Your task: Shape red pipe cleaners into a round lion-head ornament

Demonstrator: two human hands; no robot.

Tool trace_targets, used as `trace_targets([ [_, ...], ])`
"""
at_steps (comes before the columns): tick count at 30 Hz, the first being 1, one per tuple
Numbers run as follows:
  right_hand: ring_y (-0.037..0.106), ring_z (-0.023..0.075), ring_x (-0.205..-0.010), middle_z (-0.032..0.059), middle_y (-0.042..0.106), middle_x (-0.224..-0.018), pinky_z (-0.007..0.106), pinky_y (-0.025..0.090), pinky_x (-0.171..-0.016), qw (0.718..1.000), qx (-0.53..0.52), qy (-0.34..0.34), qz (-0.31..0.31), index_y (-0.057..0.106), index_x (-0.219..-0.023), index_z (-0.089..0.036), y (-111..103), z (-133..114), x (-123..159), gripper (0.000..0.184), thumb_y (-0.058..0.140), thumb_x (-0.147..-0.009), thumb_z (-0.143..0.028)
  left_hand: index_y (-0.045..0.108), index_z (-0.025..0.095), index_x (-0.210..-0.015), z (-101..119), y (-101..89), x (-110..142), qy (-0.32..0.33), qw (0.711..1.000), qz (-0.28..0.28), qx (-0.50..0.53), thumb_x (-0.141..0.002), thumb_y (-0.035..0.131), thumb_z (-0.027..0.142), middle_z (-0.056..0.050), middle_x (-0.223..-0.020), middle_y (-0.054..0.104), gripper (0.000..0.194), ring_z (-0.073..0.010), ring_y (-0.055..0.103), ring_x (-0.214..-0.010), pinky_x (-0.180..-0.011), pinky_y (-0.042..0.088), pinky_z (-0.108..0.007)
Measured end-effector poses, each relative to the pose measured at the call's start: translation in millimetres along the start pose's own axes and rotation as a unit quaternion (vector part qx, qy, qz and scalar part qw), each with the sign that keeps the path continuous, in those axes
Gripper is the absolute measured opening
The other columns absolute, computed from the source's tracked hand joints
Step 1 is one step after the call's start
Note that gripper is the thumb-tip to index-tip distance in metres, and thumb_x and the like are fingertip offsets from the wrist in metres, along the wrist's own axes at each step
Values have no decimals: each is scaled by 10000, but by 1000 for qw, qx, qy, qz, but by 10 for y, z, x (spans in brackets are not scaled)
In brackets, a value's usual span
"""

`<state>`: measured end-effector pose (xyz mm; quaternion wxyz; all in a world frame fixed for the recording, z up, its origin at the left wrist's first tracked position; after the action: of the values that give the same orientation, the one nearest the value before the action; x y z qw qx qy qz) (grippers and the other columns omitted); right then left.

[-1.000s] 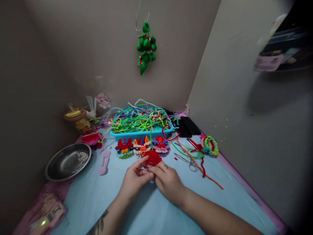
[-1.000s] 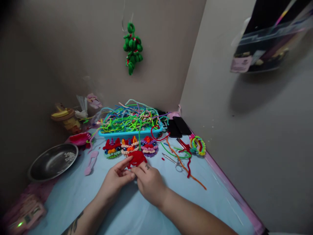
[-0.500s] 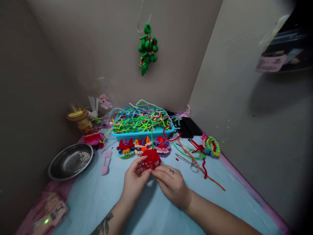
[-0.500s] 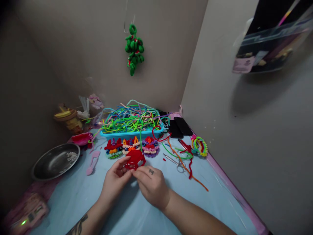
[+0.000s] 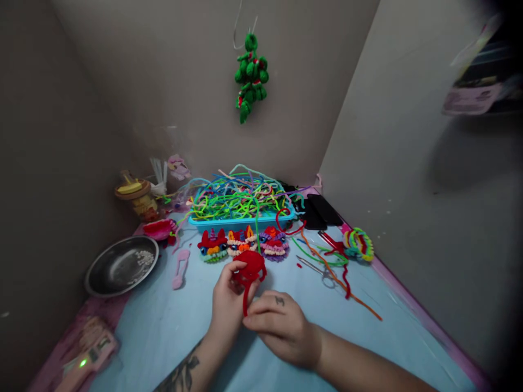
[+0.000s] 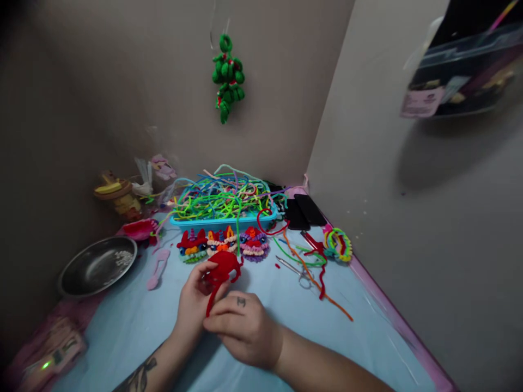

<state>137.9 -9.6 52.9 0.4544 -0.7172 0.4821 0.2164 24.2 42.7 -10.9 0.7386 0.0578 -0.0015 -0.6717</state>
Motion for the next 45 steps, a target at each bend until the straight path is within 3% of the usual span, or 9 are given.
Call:
trace_targets([
  [4,589,151,-695,64,662,-786,289,482,-667,993,-107,46,1,619,-996,-220,-92,65,6,205,471,-873,-291,507,193,-958,39,-6,-6,7,1000,-7,-19,-660,696,202,-48,-952,627,353,-175,631,-813,-736,501,-289],
  [6,583,157,-658,70,660,-776,288,479,-612,981,-150,119,24,615,-1011,-208,-148,214,67,361,395,-890,-468,514,195,-965,72,-5,-2,13,999,-17,-27,-689,669,214,-54,-961,632,317,-183,633,-830,-750,499,-299],
  [8,569,143,-617,54,639,-730,260,461,-554,967,-141,195,79,605,-1013,-201,-213,385,144,384,348,-910,-466,520,193,-968,95,-4,7,23,999,-28,-40,-707,648,217,-64,-972,631,292,-191,631,-850,-759,497,-308],
  [10,567,137,-644,39,615,-728,249,453,-569,962,-63,237,117,618,-944,-205,-248,490,191,232,441,-898,-348,525,189,-971,100,-7,20,37,997,-35,-57,-708,641,209,-77,-992,624,287,-202,625,-878,-771,495,-318],
  [12,568,145,-712,41,600,-774,256,458,-620,966,9,234,109,623,-899,-208,-214,511,178,114,526,-852,-242,530,186,-986,90,-2,34,47,995,-43,-74,-705,639,197,-88,-1019,615,302,-212,616,-909,-789,490,-326],
  [18,549,155,-800,41,563,-816,278,451,-714,970,72,219,74,597,-880,-207,-107,514,135,128,498,-844,-134,528,181,-985,65,66,31,24,997,-69,-38,-658,677,190,-92,-1003,624,360,-212,621,-884,-804,482,-340],
  [28,516,164,-860,46,516,-878,284,426,-747,957,69,260,107,537,-819,-191,-206,659,203,115,448,-849,-124,638,167,-936,29,31,-10,-49,988,-104,104,-580,611,88,-72,-974,656,366,-229,587,-971,-851,448,-318],
  [33,529,156,-833,36,548,-856,269,427,-728,951,45,282,118,549,-808,-196,-189,679,208,104,476,-841,-129,671,150,-883,-69,-46,-30,-83,993,-55,70,-700,615,218,-68,-868,682,203,-189,610,-829,-772,462,-291],
  [45,528,155,-780,31,546,-827,264,430,-678,934,20,323,149,560,-751,-191,-195,744,207,85,515,-792,-133,654,143,-743,-69,-19,-43,-98,995,-24,14,-570,771,264,-23,-707,669,242,-136,596,-652,-638,470,-239],
])
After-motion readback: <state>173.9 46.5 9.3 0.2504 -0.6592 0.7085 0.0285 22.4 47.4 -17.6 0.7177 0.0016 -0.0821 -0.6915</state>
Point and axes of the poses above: each hand's wrist, its own x-axis away from the middle knuckle, its own y-axis out of the palm, z = x × y, the point moved 6 cm from there along -x, towards the middle knuckle
